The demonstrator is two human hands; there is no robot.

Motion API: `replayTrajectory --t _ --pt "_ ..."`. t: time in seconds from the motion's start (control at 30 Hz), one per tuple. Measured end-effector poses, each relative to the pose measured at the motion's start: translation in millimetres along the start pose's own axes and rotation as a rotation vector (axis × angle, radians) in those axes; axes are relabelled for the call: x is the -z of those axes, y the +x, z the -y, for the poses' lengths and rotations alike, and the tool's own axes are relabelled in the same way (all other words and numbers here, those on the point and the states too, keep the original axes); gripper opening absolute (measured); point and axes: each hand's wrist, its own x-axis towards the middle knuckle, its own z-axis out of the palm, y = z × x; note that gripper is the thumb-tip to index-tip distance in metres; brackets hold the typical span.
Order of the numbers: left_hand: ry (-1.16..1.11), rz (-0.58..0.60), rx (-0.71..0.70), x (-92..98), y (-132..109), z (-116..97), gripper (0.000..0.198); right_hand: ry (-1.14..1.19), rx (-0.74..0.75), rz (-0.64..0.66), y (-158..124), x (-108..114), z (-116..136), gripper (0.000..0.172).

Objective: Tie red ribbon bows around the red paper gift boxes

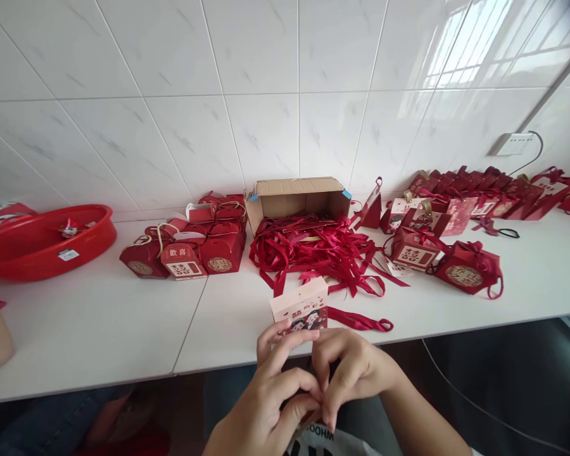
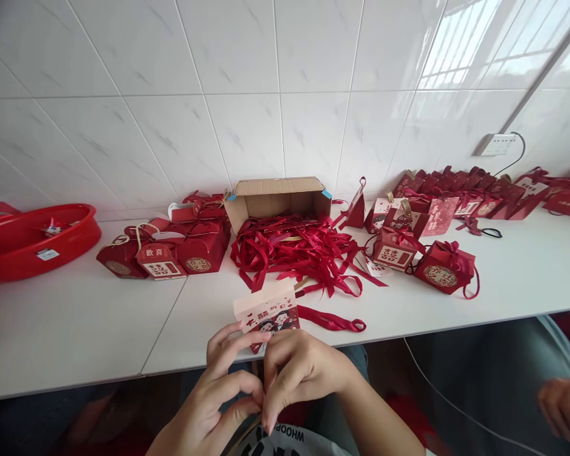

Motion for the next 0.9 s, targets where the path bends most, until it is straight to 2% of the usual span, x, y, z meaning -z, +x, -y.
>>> replayTrajectory --t 0.13,0.2,0.27,0.33,0.4,0.47,0.53,0.57,0.63,0.73,0.8,0.9 --pt "-0.048 0.094 0.059 -1.7 -3 0 0.012 -0.02 0.018 0.086 -1 0 2 0.03" --pt "-0.075 0.104 0.078 -3.3 -3 0 0.011 -0.042 0.02 0.084 -2 -1 4 0.027" --pt "-0.099 0.066 0.076 -6.4 -3 1 0.01 -0.084 0.01 0.044 -3 -1 6 0.027" --pt "-0.128 -0.059 0.064 -11.0 -3 5 0.005 -0.115 -0.01 -0.013 -6 1 7 0.026" --pt "-0.162 -0.286 0.095 -16.1 0 14 0.022 -0.103 -0.044 -0.084 -11 4 8 0.023" --pt "-0.166 -0.54 0.199 -20.0 5 28 0.04 -0.075 -0.085 -0.201 -18 7 6 0.018" --pt "-0.169 -0.666 0.331 -22.1 13 42 0.051 -0.071 -0.142 -0.358 -26 11 -1 0.016" --pt "-0.193 -0.661 0.378 -22.6 18 48 0.057 -0.075 -0.172 -0.434 -30 12 -6 0.016" --pt "-0.307 -0.571 0.426 -23.9 26 57 0.071 -0.079 -0.235 -0.549 -35 13 -19 0.015" --pt "-0.449 -0.49 0.429 -28.4 35 63 0.082 -0.086 -0.322 -0.623 -37 12 -39 0.011" --pt "-0.442 -0.496 0.415 -32.2 38 65 0.069 -0.065 -0.363 -0.631 -33 8 -48 0.01" --pt "-0.359 -0.474 0.362 -35.0 40 67 0.028 -0.006 -0.406 -0.62 -26 1 -55 0.011"
